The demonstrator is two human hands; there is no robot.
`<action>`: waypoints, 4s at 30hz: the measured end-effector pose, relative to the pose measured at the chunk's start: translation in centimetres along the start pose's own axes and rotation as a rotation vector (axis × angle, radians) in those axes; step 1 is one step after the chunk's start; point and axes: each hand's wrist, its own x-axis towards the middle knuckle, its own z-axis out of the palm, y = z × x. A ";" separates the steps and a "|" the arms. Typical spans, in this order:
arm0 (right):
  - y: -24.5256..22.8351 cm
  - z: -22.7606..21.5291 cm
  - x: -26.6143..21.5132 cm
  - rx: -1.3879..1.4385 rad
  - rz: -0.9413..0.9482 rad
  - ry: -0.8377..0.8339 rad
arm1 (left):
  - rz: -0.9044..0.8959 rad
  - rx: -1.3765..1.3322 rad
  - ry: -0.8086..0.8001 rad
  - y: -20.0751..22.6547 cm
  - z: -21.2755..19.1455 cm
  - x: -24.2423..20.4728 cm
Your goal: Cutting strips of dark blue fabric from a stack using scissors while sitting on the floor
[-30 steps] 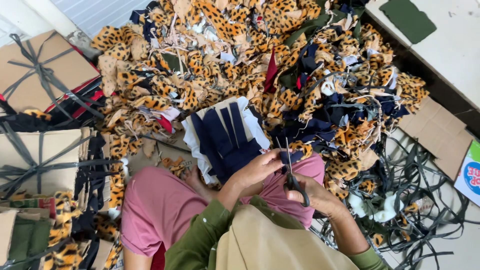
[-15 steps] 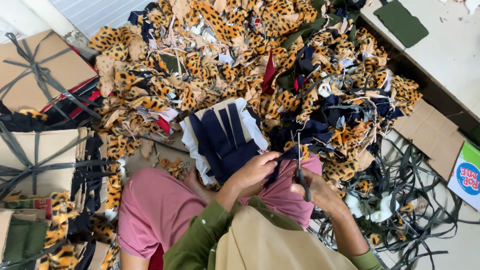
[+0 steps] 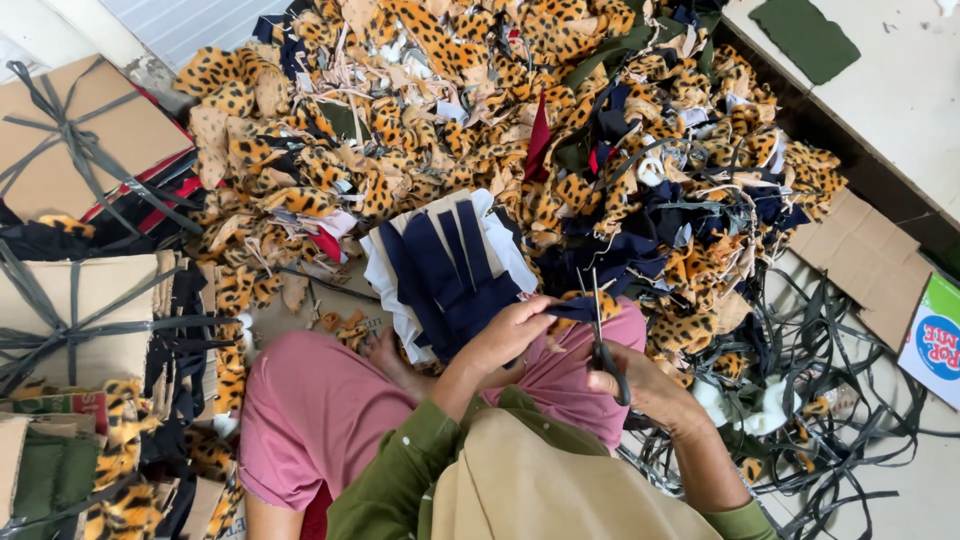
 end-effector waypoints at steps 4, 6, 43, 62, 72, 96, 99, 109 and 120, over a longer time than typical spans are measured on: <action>11.5 -1.2 2.5 -0.112 0.122 -0.001 | -0.105 -0.003 0.077 3.4 -0.9 -1.1; 9.3 -0.2 1.9 -0.089 0.139 -0.030 | -0.157 -0.012 0.098 4.5 -1.5 -1.4; 9.5 2.0 3.4 0.061 -0.107 -0.059 | 0.184 -0.149 -0.070 3.3 -0.1 -1.9; 2.9 2.7 5.3 0.356 -0.061 0.087 | 0.296 0.586 0.135 3.2 1.4 1.3; 4.2 1.2 7.2 0.267 -0.126 0.121 | 0.396 0.617 0.171 2.9 1.1 2.7; -1.1 -1.2 6.7 0.418 0.013 -0.078 | 0.516 0.716 0.210 -2.4 1.7 5.6; 0.5 -1.4 7.6 0.478 -0.024 -0.086 | 0.509 0.748 0.273 -2.2 2.0 6.3; -0.4 -1.5 6.7 0.511 0.023 -0.158 | 0.532 0.768 0.225 -0.6 1.9 4.7; 2.1 -1.2 6.5 0.467 0.009 -0.080 | 0.497 0.825 0.268 0.8 2.0 4.4</action>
